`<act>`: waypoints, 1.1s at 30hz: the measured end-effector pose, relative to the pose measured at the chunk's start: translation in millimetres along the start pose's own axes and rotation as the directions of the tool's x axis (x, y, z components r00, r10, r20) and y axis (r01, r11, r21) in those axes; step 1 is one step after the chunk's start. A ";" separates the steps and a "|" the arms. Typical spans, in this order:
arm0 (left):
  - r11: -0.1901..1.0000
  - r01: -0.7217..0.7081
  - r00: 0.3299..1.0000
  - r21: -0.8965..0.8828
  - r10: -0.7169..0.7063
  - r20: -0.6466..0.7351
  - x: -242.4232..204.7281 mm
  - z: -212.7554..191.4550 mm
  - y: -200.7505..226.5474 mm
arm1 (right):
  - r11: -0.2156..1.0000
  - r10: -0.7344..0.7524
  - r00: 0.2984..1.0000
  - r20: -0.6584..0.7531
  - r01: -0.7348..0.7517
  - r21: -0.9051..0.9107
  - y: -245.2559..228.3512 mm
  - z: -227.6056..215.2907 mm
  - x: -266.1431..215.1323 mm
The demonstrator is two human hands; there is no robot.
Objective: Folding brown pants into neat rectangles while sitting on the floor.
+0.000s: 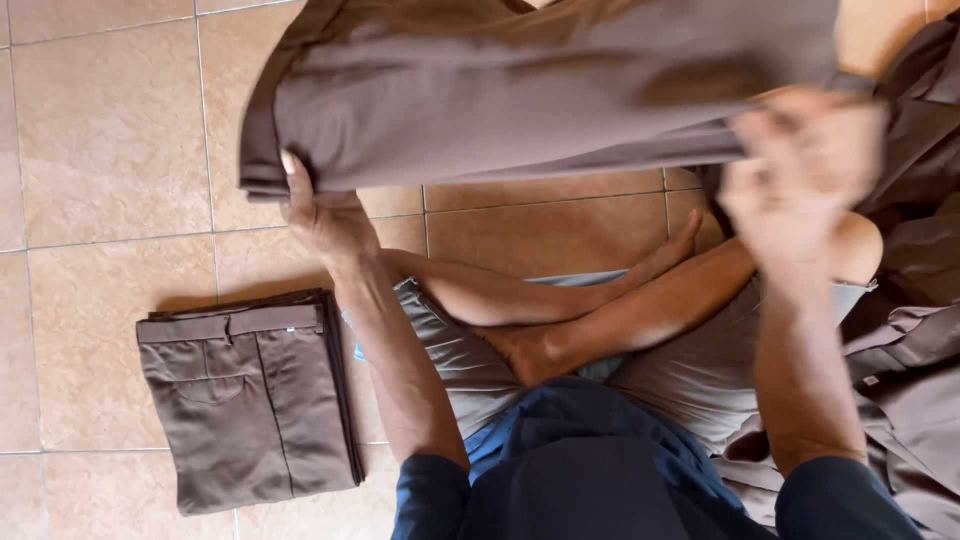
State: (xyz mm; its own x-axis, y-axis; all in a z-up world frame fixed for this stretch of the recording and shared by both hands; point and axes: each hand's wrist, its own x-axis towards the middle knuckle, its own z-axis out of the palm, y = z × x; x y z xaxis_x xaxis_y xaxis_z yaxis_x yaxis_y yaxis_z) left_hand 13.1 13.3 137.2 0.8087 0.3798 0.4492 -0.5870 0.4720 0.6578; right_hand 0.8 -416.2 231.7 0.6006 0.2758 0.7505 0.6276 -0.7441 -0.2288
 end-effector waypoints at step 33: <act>-0.555 -0.178 0.918 0.812 -0.392 -0.067 -96.1 -201.4 -237.4 | 0.735 0.666 0.734 0.132 -0.615 -0.287 118.4 161.8 -164.6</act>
State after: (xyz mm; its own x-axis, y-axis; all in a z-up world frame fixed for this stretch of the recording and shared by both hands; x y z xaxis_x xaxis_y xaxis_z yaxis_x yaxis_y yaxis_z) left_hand 67.1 25.0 -183.9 0.9696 0.2165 0.1140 0.2126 -0.9761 0.0458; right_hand 56.4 -451.3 -19.2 0.9243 -0.2128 0.3168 -0.0505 -0.8910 -0.4512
